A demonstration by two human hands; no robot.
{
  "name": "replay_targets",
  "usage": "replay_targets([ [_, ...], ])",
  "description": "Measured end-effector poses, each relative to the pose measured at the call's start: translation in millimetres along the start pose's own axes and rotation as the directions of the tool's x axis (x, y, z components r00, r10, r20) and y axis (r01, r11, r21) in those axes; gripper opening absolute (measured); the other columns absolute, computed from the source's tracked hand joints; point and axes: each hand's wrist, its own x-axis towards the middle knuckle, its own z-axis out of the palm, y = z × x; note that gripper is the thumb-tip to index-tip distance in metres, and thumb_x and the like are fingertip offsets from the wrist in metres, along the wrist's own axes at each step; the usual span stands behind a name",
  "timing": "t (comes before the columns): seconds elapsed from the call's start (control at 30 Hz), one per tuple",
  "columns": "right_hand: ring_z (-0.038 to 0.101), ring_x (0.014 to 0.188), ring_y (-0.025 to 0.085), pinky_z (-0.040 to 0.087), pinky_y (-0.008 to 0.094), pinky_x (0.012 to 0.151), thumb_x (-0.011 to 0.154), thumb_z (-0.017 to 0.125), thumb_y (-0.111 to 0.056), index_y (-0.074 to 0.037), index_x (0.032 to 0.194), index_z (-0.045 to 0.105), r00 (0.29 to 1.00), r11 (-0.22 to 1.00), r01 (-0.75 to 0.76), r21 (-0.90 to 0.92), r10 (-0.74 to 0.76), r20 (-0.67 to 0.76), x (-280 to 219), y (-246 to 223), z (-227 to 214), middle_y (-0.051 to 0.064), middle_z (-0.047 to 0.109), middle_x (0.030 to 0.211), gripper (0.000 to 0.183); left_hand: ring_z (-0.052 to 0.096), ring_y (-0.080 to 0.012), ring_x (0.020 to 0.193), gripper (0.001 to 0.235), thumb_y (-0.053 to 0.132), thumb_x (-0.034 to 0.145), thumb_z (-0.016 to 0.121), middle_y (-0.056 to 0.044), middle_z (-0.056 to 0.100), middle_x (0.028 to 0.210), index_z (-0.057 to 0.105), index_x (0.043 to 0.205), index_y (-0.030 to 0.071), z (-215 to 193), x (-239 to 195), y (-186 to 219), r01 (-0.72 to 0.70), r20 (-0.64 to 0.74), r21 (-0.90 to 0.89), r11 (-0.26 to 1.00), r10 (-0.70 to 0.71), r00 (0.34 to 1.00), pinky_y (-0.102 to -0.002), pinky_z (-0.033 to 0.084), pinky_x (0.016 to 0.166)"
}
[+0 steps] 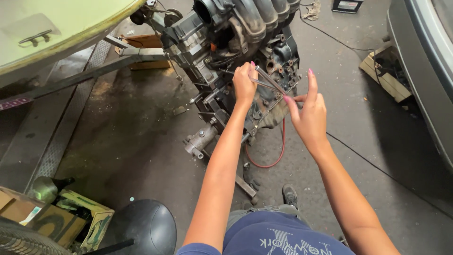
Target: The person uses a T-handle wrench to tighten bolts on a boat engine block. They systematically work on different sections of the engine, applying torque to secure the components.
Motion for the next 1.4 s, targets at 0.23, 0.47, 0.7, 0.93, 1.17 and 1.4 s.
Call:
replay_targets([
  [0.23, 0.061, 0.058, 0.040, 0.051, 0.053, 0.065, 0.107, 0.054, -0.035, -0.011, 0.157, 0.023, 0.986, 0.998, 0.043, -0.042, -0.036, 0.161, 26, -1, 5, 0.009, 0.064, 0.063, 0.064, 0.058, -0.0369, 0.064, 0.036, 0.021, 0.096, 0.052, -0.015, 0.049, 0.056, 0.042, 0.064, 0.010, -6, 5, 7, 0.016, -0.031, 0.026, 1.000, -0.015, 0.999, -0.045, 0.051, 0.056],
  [0.47, 0.036, 0.143, 0.021, 0.034, 0.049, 0.116, 0.089, 0.051, -0.006, -0.032, 0.159, 0.028, 0.452, 0.071, 0.787, -0.613, -0.743, 0.494, 116, -23, -52, 0.003, 0.030, 0.162, 0.078, 0.039, -0.0276, 0.058, 0.041, 0.026, 0.099, 0.044, -0.009, 0.036, 0.055, 0.029, 0.065, 0.008, -7, 9, 3, 0.085, 0.165, -0.068, 0.994, -0.073, 0.984, -0.046, 0.029, 0.055],
  [0.7, 0.056, 0.130, 0.017, 0.037, 0.035, 0.119, 0.103, 0.042, -0.024, -0.015, 0.118, 0.064, 0.191, -0.124, 0.798, -0.590, -0.877, 0.442, 147, -23, -49, 0.002, 0.063, 0.129, 0.028, 0.040, -0.0277, 0.056, 0.040, 0.027, 0.098, 0.044, -0.008, 0.039, 0.056, 0.030, 0.065, 0.009, -2, 11, 0, 0.092, 0.190, -0.085, 0.992, -0.074, 0.979, -0.045, 0.028, 0.053],
  [0.93, 0.058, 0.120, 0.021, 0.038, 0.038, 0.122, 0.092, 0.045, -0.060, -0.017, 0.095, 0.053, 0.204, -0.107, 0.888, -0.447, -0.780, 0.592, 134, 24, -37, -0.002, 0.059, 0.102, 0.043, 0.035, -0.0249, 0.056, 0.042, 0.025, 0.097, 0.049, -0.006, 0.032, 0.052, 0.028, 0.063, 0.010, 16, -4, -7, 0.063, 0.212, -0.089, 0.994, -0.043, 0.976, -0.042, 0.027, 0.053],
  [1.17, 0.059, 0.092, 0.020, 0.038, 0.047, 0.120, 0.093, 0.046, -0.028, -0.017, 0.081, 0.050, 0.120, -0.095, 0.931, -0.353, -0.833, 0.540, 153, 18, -23, -0.001, 0.054, 0.082, 0.017, 0.036, -0.0267, 0.055, 0.045, 0.028, 0.096, 0.052, -0.006, 0.033, 0.054, 0.027, 0.063, 0.010, 2, 10, 12, 0.080, 0.153, -0.085, 0.993, -0.066, 0.986, -0.043, 0.028, 0.054],
  [1.4, 0.055, 0.074, 0.022, 0.048, 0.047, 0.104, 0.096, 0.039, -0.013, -0.016, 0.082, 0.048, -0.073, -0.231, 0.933, -0.277, -0.873, 0.482, 183, 8, -10, 0.002, 0.053, 0.077, 0.016, 0.043, -0.0346, 0.123, 0.053, -0.001, 0.083, 0.069, -0.013, 0.041, 0.130, 0.044, 0.129, 0.008, -48, -15, 63, 0.082, 0.130, 0.051, 0.995, -0.088, 0.988, -0.045, 0.032, 0.109],
])
